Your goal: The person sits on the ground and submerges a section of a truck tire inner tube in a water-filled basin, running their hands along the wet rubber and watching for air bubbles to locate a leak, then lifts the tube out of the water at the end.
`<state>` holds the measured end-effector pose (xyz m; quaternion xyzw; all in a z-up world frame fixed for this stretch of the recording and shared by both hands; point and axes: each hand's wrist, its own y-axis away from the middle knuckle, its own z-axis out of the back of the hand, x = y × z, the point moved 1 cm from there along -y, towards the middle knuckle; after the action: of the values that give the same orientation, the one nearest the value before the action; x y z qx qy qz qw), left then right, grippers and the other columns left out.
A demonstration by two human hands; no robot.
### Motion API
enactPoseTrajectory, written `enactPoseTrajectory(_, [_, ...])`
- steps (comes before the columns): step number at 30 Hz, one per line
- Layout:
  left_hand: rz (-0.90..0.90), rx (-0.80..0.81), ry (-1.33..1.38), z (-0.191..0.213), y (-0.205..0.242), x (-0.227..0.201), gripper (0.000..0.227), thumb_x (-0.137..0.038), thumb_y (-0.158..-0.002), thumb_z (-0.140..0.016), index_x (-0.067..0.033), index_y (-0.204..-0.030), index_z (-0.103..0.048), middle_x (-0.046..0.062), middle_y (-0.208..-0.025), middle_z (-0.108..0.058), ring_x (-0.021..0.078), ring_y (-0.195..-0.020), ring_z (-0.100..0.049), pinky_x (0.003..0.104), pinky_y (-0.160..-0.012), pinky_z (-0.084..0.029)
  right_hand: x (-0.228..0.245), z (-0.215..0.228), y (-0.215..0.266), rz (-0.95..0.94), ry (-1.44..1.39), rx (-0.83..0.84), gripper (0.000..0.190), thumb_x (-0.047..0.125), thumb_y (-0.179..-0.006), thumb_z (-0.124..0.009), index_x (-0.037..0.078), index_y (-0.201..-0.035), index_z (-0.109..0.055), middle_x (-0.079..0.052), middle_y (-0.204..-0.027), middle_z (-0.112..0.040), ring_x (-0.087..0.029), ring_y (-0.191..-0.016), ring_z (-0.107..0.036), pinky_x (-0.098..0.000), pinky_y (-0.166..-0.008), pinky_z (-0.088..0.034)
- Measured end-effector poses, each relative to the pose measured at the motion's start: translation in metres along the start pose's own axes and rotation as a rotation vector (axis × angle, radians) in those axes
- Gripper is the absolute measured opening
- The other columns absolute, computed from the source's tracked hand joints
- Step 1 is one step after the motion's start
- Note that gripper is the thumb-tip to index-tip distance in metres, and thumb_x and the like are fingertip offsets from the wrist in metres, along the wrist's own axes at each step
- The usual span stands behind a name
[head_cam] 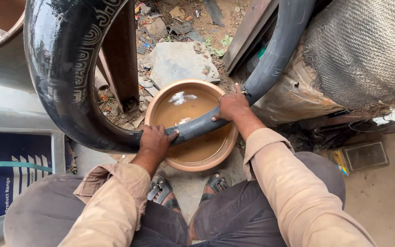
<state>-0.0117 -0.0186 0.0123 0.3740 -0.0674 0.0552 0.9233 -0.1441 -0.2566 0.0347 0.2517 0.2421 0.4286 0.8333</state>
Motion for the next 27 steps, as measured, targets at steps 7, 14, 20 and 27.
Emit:
enactPoseTrajectory(7, [0.007,0.040,0.066,-0.008,-0.031,-0.011,0.054,-0.031,-0.109,-0.044,-0.0443,-0.160,-0.031,0.016,-0.142,-0.051,0.0396,-0.133,-0.050,0.066,-0.100,-0.038,0.005,-0.020,-0.019,0.020,0.011,-0.011,0.080,0.075,-0.073,-0.076,0.014,-0.124,-0.072,-0.007,-0.125,-0.071,-0.024,-0.130,-0.057,-0.0413,-0.112,-0.034])
enactPoseTrajectory(14, [0.016,0.139,0.107,0.000,-0.053,-0.014,0.047,-0.031,-0.110,-0.039,-0.0367,-0.157,-0.040,0.017,-0.144,-0.049,0.0399,-0.136,-0.046,0.067,-0.096,-0.041,0.023,-0.041,-0.039,0.025,0.065,-0.110,0.074,0.072,-0.073,-0.079,0.012,-0.116,-0.073,-0.007,-0.116,-0.073,-0.022,-0.121,-0.060,-0.0389,-0.104,-0.036])
enactPoseTrajectory(20, [0.037,0.177,0.127,-0.011,-0.086,-0.024,0.046,-0.035,-0.113,-0.032,-0.0198,-0.151,-0.052,0.018,-0.143,-0.052,0.0417,-0.134,-0.048,0.069,-0.089,-0.045,0.037,-0.063,-0.061,0.012,0.144,-0.148,0.064,0.061,-0.076,-0.081,0.012,-0.116,-0.075,-0.006,-0.113,-0.074,-0.023,-0.118,-0.059,-0.0384,-0.100,-0.037])
enactPoseTrajectory(27, [-0.007,0.257,0.122,0.000,-0.091,-0.020,0.045,-0.031,-0.107,-0.048,-0.0195,-0.151,-0.051,0.020,-0.147,-0.047,0.0454,-0.136,-0.046,0.069,-0.088,-0.047,0.047,-0.065,-0.070,-0.032,0.179,-0.100,0.057,0.050,-0.081,-0.075,0.008,-0.120,-0.072,-0.009,-0.117,-0.070,-0.024,-0.117,-0.058,-0.0372,-0.096,-0.038])
